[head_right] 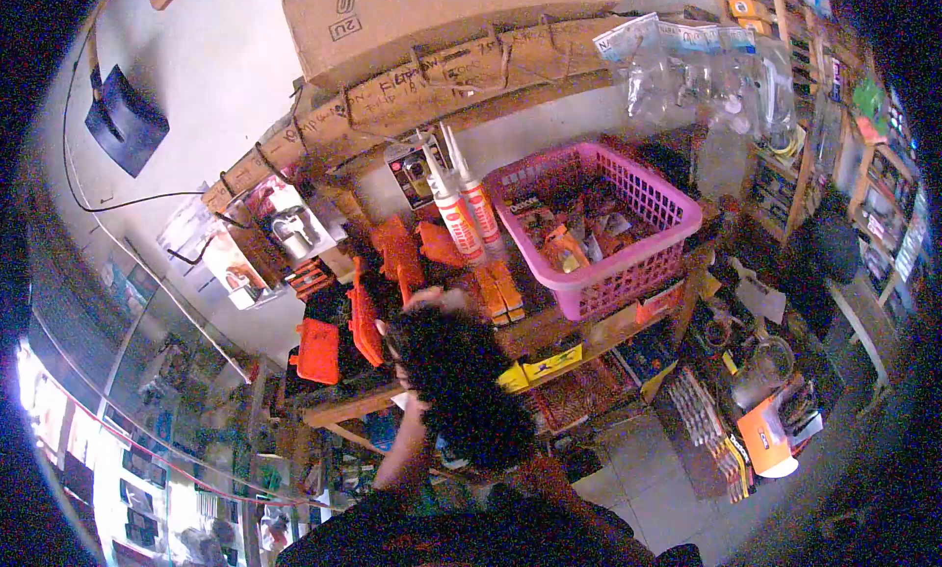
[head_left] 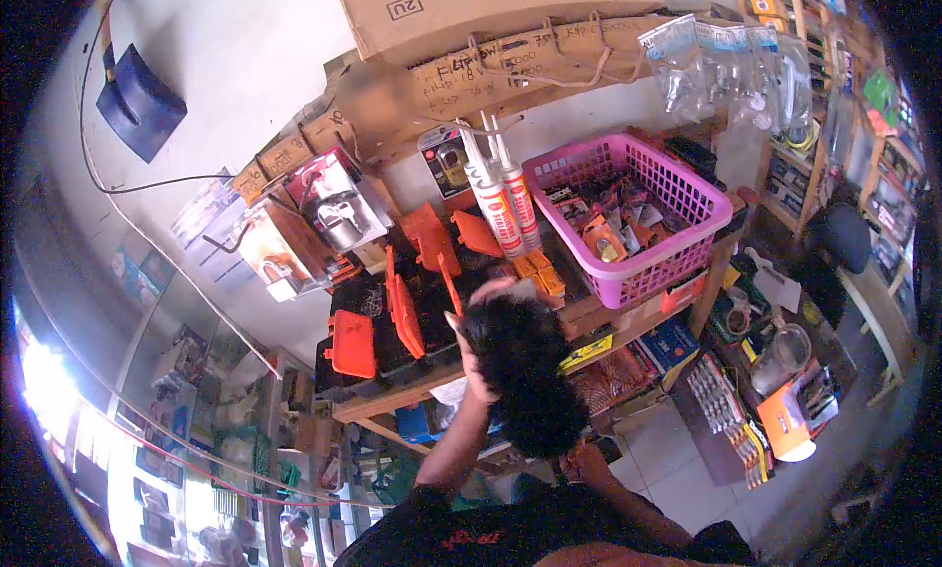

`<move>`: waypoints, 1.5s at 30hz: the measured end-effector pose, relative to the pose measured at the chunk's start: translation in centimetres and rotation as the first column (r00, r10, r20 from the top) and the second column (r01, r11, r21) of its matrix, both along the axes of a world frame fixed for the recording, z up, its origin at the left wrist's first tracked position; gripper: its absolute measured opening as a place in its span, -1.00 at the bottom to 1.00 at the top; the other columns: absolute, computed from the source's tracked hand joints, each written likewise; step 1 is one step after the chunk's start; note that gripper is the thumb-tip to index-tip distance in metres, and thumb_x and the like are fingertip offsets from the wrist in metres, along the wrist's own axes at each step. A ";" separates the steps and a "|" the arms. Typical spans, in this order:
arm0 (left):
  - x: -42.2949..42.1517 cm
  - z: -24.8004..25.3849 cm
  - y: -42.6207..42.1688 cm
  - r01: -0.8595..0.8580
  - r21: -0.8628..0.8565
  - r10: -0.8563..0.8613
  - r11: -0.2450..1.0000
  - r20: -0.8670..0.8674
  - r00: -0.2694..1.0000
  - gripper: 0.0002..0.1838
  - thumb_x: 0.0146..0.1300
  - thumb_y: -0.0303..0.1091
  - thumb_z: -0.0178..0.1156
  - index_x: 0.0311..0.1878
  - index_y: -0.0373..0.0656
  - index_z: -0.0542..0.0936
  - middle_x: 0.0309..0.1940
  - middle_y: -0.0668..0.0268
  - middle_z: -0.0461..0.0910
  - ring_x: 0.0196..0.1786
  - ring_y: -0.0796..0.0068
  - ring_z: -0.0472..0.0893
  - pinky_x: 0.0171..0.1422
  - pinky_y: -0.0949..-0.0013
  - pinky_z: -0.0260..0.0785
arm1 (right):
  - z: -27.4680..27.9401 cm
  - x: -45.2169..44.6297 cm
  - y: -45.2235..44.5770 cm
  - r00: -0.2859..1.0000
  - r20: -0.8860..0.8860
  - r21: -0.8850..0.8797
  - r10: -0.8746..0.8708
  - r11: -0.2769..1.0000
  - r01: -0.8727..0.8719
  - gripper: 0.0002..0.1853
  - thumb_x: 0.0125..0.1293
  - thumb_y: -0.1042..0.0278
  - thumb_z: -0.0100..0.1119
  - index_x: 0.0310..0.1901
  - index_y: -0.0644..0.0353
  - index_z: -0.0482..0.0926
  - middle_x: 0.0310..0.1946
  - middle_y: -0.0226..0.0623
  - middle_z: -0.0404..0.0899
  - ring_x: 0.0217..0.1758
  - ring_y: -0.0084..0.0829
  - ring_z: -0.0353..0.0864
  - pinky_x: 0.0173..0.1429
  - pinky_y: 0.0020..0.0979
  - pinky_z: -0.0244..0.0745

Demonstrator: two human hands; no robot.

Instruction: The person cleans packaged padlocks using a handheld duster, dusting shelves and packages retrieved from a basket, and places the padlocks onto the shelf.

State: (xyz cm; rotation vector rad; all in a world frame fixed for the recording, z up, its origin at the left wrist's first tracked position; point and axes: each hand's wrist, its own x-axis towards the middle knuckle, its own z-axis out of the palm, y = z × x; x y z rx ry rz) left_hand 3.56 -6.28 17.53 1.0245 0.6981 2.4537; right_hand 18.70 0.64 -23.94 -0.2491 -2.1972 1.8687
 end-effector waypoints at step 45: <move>-1.9 1.1 -1.6 -0.199 0.178 0.158 0.964 0.218 0.963 -0.38 0.38 0.19 -0.23 0.31 -0.03 0.22 -0.05 0.00 0.50 -0.03 -0.19 0.55 0.08 -0.09 0.42 | 11.4 6.6 3.5 0.983 0.183 -0.160 0.003 0.987 0.026 -0.44 0.40 -0.08 -0.20 -0.64 0.17 0.39 -0.70 -0.31 0.42 -0.64 -0.46 0.43 -0.56 -0.36 0.26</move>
